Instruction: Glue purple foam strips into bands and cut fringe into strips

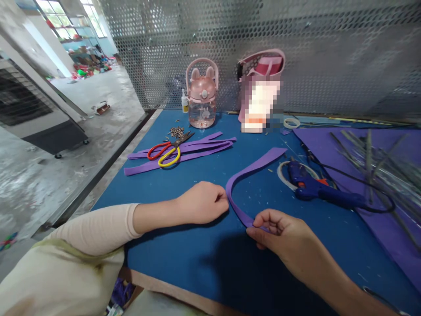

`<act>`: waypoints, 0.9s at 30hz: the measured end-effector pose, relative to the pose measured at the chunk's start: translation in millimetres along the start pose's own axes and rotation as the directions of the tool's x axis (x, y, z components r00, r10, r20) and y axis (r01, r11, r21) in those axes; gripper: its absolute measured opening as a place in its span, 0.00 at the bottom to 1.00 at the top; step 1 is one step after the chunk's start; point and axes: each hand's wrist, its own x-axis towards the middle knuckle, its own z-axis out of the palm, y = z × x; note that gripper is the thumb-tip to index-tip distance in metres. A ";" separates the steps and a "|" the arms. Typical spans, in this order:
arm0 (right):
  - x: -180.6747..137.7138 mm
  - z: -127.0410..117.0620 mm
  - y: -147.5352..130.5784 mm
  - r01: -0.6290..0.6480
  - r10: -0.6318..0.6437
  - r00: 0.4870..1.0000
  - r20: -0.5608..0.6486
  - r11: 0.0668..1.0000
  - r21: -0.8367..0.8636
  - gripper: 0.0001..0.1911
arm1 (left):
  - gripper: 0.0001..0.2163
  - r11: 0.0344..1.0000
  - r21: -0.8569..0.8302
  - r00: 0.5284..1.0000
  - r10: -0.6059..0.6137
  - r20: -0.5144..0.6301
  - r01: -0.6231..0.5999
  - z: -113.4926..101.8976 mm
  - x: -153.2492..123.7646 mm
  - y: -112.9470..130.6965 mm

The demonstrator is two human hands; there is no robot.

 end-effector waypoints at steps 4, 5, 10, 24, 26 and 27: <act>-2.5 1.0 0.8 0.039 -0.038 0.999 0.007 0.997 -0.064 0.12 | 0.16 0.760 0.599 0.966 -0.167 -0.196 0.253 -33.8 -17.8 -14.9; -2.9 1.3 1.6 0.066 -0.066 0.998 0.007 0.993 -0.097 0.12 | 0.13 0.672 0.671 0.948 -0.198 -0.248 0.315 -41.1 -22.4 -18.5; -2.5 3.1 8.4 0.287 -0.307 0.952 -0.008 0.898 -0.335 0.08 | 0.10 0.550 0.796 0.848 0.522 -0.090 -0.254 -37.2 -23.1 -11.4; -11.7 3.8 0.6 0.265 -0.250 0.963 0.095 0.835 -0.482 0.11 | 0.12 0.621 0.500 0.725 0.689 0.019 -0.603 2.3 -0.1 -50.5; -9.8 6.0 0.3 0.258 -0.221 0.966 0.133 0.854 -0.452 0.11 | 0.13 0.682 0.444 0.748 0.663 -0.041 -0.581 2.2 3.9 -52.9; -8.4 7.4 0.2 0.253 -0.208 0.967 0.151 0.867 -0.430 0.11 | 0.13 0.699 0.425 0.755 0.654 -0.055 -0.575 0.7 7.1 -53.1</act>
